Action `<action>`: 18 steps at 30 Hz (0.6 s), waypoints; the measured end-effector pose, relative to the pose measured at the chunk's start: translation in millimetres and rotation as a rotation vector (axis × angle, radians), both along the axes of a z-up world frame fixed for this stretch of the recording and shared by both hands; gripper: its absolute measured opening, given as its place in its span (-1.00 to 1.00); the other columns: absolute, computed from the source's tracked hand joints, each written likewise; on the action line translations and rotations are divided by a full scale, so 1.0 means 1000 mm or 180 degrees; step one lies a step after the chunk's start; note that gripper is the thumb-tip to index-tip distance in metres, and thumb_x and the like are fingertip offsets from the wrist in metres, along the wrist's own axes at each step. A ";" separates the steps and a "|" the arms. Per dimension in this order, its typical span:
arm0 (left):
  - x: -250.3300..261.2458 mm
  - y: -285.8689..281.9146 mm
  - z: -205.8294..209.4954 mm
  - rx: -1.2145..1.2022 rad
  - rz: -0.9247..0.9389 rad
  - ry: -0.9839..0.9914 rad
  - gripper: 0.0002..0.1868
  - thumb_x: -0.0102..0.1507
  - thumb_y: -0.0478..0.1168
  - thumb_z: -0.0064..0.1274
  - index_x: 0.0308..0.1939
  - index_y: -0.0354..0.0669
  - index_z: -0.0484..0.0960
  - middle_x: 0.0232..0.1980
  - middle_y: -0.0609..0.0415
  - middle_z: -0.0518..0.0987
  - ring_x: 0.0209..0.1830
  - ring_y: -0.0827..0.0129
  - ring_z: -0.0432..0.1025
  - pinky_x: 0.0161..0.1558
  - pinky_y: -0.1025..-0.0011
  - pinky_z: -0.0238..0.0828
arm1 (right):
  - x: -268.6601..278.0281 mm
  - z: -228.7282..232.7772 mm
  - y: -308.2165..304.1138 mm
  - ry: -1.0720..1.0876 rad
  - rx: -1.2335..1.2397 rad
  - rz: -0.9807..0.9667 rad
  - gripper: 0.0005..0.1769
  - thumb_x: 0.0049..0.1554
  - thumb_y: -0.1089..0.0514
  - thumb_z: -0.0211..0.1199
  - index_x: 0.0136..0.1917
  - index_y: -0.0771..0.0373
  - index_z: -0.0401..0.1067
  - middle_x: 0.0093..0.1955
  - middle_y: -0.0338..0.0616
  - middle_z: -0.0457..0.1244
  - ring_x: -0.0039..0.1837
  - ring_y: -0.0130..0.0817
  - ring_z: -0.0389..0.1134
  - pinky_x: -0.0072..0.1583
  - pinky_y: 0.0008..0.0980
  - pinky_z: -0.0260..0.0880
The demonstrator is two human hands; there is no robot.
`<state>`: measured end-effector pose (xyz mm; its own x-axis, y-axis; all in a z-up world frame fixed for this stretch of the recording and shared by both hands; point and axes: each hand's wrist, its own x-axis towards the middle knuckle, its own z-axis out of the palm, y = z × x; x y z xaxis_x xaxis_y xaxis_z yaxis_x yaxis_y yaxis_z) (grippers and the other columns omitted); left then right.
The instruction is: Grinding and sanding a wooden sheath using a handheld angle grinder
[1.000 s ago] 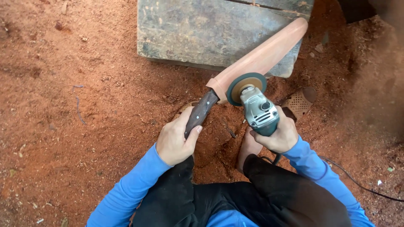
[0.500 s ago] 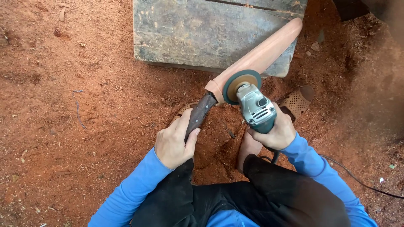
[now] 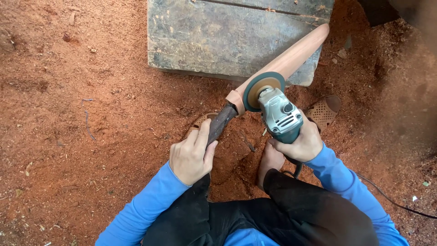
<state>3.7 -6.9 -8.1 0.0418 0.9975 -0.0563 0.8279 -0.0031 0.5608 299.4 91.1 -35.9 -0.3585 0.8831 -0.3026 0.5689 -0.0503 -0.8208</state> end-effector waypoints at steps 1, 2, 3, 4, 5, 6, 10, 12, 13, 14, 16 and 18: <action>0.001 0.000 0.001 0.0068 -0.0020 0.0078 -0.44 0.35 -0.04 -0.06 0.36 -0.26 0.48 -0.36 -0.04 0.55 -0.65 0.10 0.52 -0.59 0.20 0.48 | 0.000 0.000 0.001 0.0077 0.0008 0.0034 -0.28 -0.32 0.05 0.68 0.05 0.20 0.39 -0.19 0.02 0.40 -0.07 0.05 0.50 -0.02 -0.03 0.48; 0.001 0.001 0.001 0.0136 -0.0040 0.0156 -0.45 0.36 -0.05 -0.07 0.36 -0.27 0.48 -0.38 0.00 0.52 -0.67 0.15 0.50 -0.60 0.24 0.47 | 0.001 0.001 0.001 0.0154 0.0016 0.0068 -0.31 -0.30 0.07 0.67 0.04 0.20 0.39 -0.17 0.00 0.41 -0.07 0.01 0.50 -0.02 -0.05 0.48; 0.002 0.000 0.001 0.0134 -0.0043 0.0156 -0.45 0.36 -0.05 -0.07 0.36 -0.27 0.48 -0.38 0.00 0.52 -0.67 0.15 0.50 -0.60 0.24 0.47 | 0.001 0.002 0.002 0.0155 0.0015 0.0065 -0.31 -0.30 0.07 0.67 0.04 0.20 0.39 -0.17 0.00 0.41 -0.07 0.01 0.50 -0.02 -0.05 0.48; 0.003 0.000 0.000 0.0192 -0.0065 0.0250 -0.46 0.36 -0.05 -0.08 0.36 -0.27 0.49 -0.38 0.01 0.50 -0.68 0.18 0.48 -0.61 0.27 0.47 | 0.001 0.002 0.003 0.0200 0.0007 0.0063 -0.33 -0.30 0.08 0.67 0.01 0.20 0.39 -0.18 0.00 0.40 -0.08 -0.01 0.50 -0.03 -0.06 0.48; 0.003 0.000 0.000 0.0249 -0.0094 0.0343 -0.46 0.37 -0.05 -0.08 0.36 -0.27 0.50 -0.39 0.03 0.48 -0.69 0.22 0.47 -0.62 0.31 0.46 | 0.001 0.003 0.003 0.0246 -0.0002 0.0053 -0.35 -0.30 0.10 0.67 -0.01 0.21 0.40 -0.19 0.00 0.40 -0.09 -0.03 0.50 -0.04 -0.07 0.48; 0.003 0.001 0.003 0.0245 -0.0105 0.0343 -0.46 0.37 -0.05 -0.08 0.36 -0.27 0.50 -0.39 0.03 0.48 -0.69 0.22 0.47 -0.62 0.31 0.46 | 0.001 0.003 0.005 0.0247 -0.0006 0.0042 -0.35 -0.30 0.10 0.67 -0.01 0.21 0.40 -0.19 0.00 0.40 -0.09 -0.03 0.50 -0.04 -0.07 0.48; -0.002 0.006 0.003 -0.0134 -0.0002 -0.0107 -0.48 0.30 -0.19 0.07 0.35 -0.23 0.47 -0.31 -0.10 0.54 -0.55 0.04 0.56 -0.58 0.16 0.54 | 0.008 -0.001 0.011 0.0550 0.0031 0.0011 -0.39 -0.32 0.18 0.68 -0.04 0.19 0.43 -0.18 -0.06 0.40 -0.10 -0.15 0.49 -0.02 -0.11 0.49; -0.010 0.008 -0.006 -0.0354 0.0159 -0.0318 -0.45 0.24 -0.19 0.16 0.32 -0.15 0.47 -0.28 -0.13 0.56 -0.43 -0.13 0.60 -0.54 0.04 0.54 | 0.011 -0.003 0.009 0.0690 0.0071 -0.0023 -0.41 -0.31 0.19 0.68 -0.04 0.18 0.45 -0.17 -0.08 0.40 -0.09 -0.19 0.49 -0.01 -0.14 0.48; -0.016 0.010 -0.011 -0.1117 0.0495 -0.0772 -0.47 0.23 -0.19 0.18 0.29 -0.03 0.46 -0.13 -0.14 0.60 -0.23 -0.20 0.59 -0.35 0.02 0.54 | 0.012 -0.004 0.008 0.0515 0.0129 -0.0108 -0.39 -0.31 0.15 0.69 -0.04 0.19 0.42 -0.18 -0.05 0.39 -0.07 -0.14 0.49 0.00 -0.15 0.47; -0.024 0.012 -0.016 -0.1878 0.0838 -0.1227 -0.48 0.22 -0.18 0.20 0.26 0.08 0.45 0.02 -0.16 0.65 -0.03 -0.28 0.57 -0.16 0.00 0.54 | 0.012 -0.004 0.006 0.0340 0.0187 -0.0193 -0.36 -0.30 0.11 0.70 -0.03 0.21 0.40 -0.19 -0.01 0.39 -0.06 -0.09 0.49 0.01 -0.15 0.45; -0.028 0.013 -0.033 -0.2091 0.1027 -0.1970 -0.53 0.24 -0.30 0.15 0.21 -0.04 0.40 0.00 -0.22 0.66 -0.13 -0.13 0.63 -0.27 0.16 0.63 | 0.011 -0.008 0.004 0.0238 0.0157 -0.0154 -0.34 -0.30 0.09 0.69 -0.02 0.21 0.38 -0.19 0.00 0.39 -0.07 -0.02 0.49 -0.01 -0.12 0.45; -0.034 0.011 -0.046 -0.2309 0.1194 -0.2729 -0.59 0.26 -0.41 0.09 0.16 -0.17 0.36 -0.03 -0.28 0.66 -0.24 0.01 0.69 -0.38 0.33 0.71 | 0.013 -0.015 -0.002 0.0115 0.0106 -0.0139 -0.32 -0.29 0.07 0.68 0.00 0.21 0.37 -0.19 0.02 0.39 -0.07 0.05 0.48 -0.03 -0.08 0.45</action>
